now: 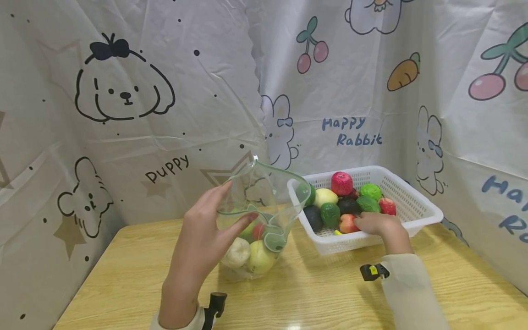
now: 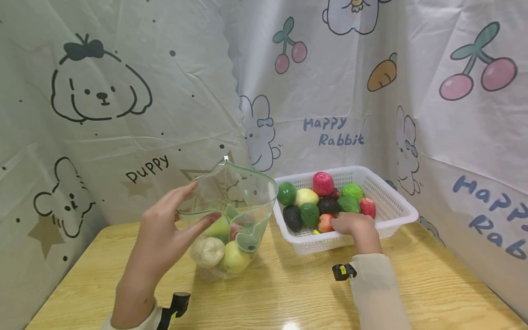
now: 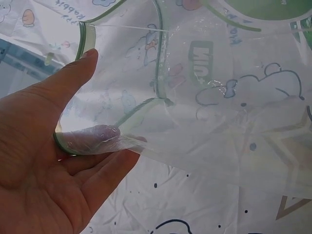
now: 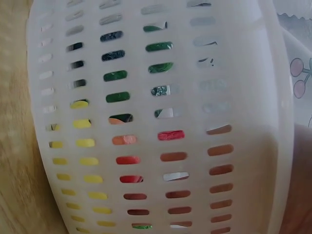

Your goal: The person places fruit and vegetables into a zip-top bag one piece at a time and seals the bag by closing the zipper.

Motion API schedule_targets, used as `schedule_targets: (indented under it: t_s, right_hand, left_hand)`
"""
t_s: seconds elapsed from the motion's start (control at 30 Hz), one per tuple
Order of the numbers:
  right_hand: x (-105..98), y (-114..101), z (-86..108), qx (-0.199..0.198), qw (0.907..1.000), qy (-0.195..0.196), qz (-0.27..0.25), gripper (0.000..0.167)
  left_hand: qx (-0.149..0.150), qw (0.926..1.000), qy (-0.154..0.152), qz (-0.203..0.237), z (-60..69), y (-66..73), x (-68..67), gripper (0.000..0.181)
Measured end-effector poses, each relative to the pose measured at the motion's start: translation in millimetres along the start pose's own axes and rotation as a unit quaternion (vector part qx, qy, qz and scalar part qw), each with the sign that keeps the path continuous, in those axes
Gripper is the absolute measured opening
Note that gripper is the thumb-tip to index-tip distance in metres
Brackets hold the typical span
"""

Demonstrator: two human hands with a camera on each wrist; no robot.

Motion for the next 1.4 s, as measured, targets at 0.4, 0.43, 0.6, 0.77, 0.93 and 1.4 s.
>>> schedule_targets:
  t_s: [0.4,0.43,0.6,0.77,0.93,1.4]
  right_hand:
    - [0,0,-0.9,0.002,0.9998,-0.012,-0.018,0.061]
    - [1,0,-0.9,0.002,0.9996,-0.014,-0.023,0.061]
    - [3,2,-0.2,0.014,0.9985,-0.018,-0.049,0.063]
    - [0,-1,0.7,0.003,0.9998,0.005,-0.018,0.058]
    - [-6,-7,5.4,-0.021,0.9992,0.034,0.008,0.051]
    - [-4,-20,5.9,-0.1,0.9894,0.102,-0.029,0.024]
  left_hand:
    - [0.004,1.0,0.005,0.004,-1.1,0.4,0.0,0.077]
    - [0.005,1.0,0.004,0.003,-1.3,0.5,0.3,0.077]
    - [0.004,1.0,0.001,0.001,-1.1,0.6,0.8,0.077]
    - [0.004,1.0,0.004,0.001,-0.2,0.4,-0.6,0.076]
    - [0.004,1.0,0.004,-0.001,0.8,0.2,-1.6,0.076]
    - [-0.004,1.0,-0.005,-0.003,1.0,-0.6,-2.9,0.076]
Point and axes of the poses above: each hand's wrist, its own z-axis away from the middle knuckle, its own x-axis out of the palm, y = z × x, the point moved 3 cm from there along -z, towards the middle knuckle, and after that the axes turned 6 degrees about -z, right-handed, at the moved point
